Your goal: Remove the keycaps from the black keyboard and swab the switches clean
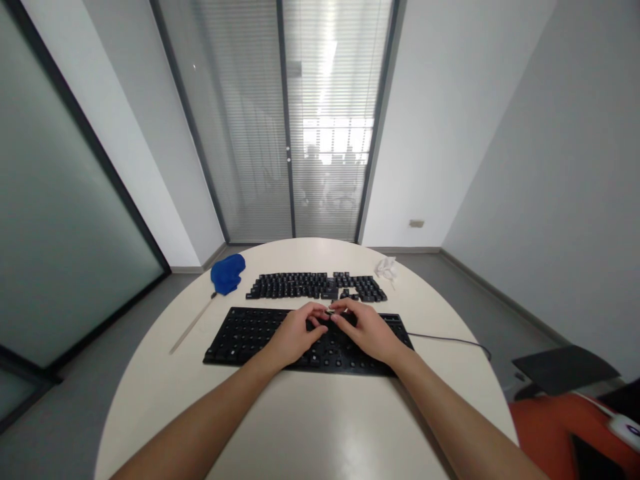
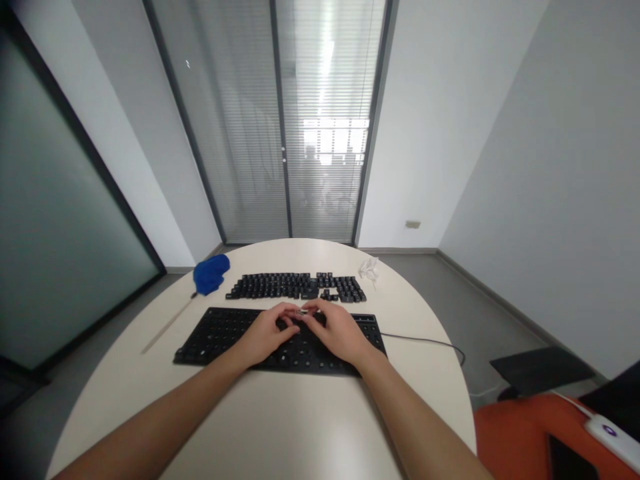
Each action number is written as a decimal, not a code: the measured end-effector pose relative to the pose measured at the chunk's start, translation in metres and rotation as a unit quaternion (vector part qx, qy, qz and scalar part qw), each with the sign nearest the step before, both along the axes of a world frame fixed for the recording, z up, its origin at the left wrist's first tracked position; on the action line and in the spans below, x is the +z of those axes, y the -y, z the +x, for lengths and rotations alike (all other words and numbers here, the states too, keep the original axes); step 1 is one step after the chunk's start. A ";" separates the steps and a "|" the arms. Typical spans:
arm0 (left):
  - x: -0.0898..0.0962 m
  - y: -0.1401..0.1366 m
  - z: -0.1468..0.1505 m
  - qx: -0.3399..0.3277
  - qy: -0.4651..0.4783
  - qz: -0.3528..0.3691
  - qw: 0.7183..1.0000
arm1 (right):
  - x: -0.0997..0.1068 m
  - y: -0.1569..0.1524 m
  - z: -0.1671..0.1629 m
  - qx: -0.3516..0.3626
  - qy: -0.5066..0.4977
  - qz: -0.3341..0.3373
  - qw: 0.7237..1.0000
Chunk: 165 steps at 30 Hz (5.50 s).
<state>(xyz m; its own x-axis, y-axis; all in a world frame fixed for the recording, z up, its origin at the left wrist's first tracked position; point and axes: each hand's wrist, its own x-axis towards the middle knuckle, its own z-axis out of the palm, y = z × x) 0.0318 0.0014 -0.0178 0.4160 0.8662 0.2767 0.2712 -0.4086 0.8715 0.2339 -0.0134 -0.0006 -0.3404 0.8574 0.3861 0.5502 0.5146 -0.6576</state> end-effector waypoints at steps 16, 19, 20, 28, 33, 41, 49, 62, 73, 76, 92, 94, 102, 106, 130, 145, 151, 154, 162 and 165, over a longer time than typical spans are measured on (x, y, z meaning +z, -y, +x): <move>-0.010 -0.002 -0.004 0.004 -0.116 0.132 0.984 | -0.006 -0.009 0.016 -0.043 0.068 0.007 0.997; -0.010 -0.003 -0.003 0.018 -0.109 0.127 0.986 | -0.005 -0.008 0.014 -0.063 0.086 0.002 0.994; -0.010 -0.003 -0.003 0.025 -0.107 0.123 0.986 | -0.005 -0.008 0.013 -0.067 0.090 0.000 0.994; 0.000 -0.003 0.000 0.048 -0.026 0.026 0.998 | 0.000 -0.003 0.009 -0.021 0.073 0.015 0.997; 0.005 -0.006 0.000 0.015 0.065 -0.067 0.996 | 0.003 0.000 0.000 0.006 0.044 0.046 0.998; 0.005 -0.005 -0.001 0.004 0.056 -0.073 0.996 | -0.001 0.002 -0.004 0.011 0.032 0.061 0.998; 0.002 -0.006 -0.010 0.047 -0.064 0.057 0.995 | 0.000 -0.006 0.002 -0.099 0.073 0.061 0.991; 0.023 -0.007 -0.059 -0.115 -0.321 0.106 0.934 | 0.016 -0.042 -0.018 -0.147 0.286 -0.005 0.947; 0.027 -0.007 -0.060 -0.129 -0.337 0.096 0.928 | 0.010 -0.059 -0.029 -0.146 0.333 -0.043 0.930; 0.026 -0.007 -0.061 -0.130 -0.341 0.094 0.926 | 0.008 -0.062 -0.029 -0.152 0.334 -0.050 0.929; 0.025 -0.007 -0.060 -0.138 -0.342 0.079 0.926 | 0.014 -0.052 -0.028 -0.159 0.311 -0.029 0.936; 0.025 -0.007 -0.060 -0.141 -0.346 0.076 0.925 | 0.018 -0.046 -0.027 -0.165 0.299 -0.023 0.940; 0.024 -0.005 -0.052 -0.094 -0.277 0.131 0.947 | 0.024 -0.005 -0.014 -0.054 0.187 -0.009 0.981; 0.029 -0.003 -0.039 -0.030 -0.230 0.213 0.949 | 0.020 0.009 -0.010 0.021 0.184 0.003 0.983; 0.031 -0.009 -0.039 -0.047 -0.125 0.119 0.984 | 0.017 -0.006 0.012 0.067 -0.189 -0.207 0.958; 0.030 -0.010 -0.069 -0.138 -0.348 0.013 0.927 | 0.026 0.015 -0.017 0.115 0.045 -0.126 0.984; 0.027 -0.011 -0.070 -0.140 -0.328 0.030 0.934 | 0.030 0.022 -0.025 0.125 0.096 -0.074 0.985; 0.027 -0.012 -0.071 -0.141 -0.332 0.026 0.932 | 0.031 0.023 -0.028 0.140 0.139 -0.048 0.979; 0.032 -0.010 -0.068 -0.142 -0.337 0.010 0.931 | 0.038 0.025 -0.031 0.228 0.164 -0.017 0.960; 0.032 -0.010 -0.068 -0.143 -0.341 0.012 0.929 | 0.037 0.025 -0.029 0.240 0.150 -0.017 0.959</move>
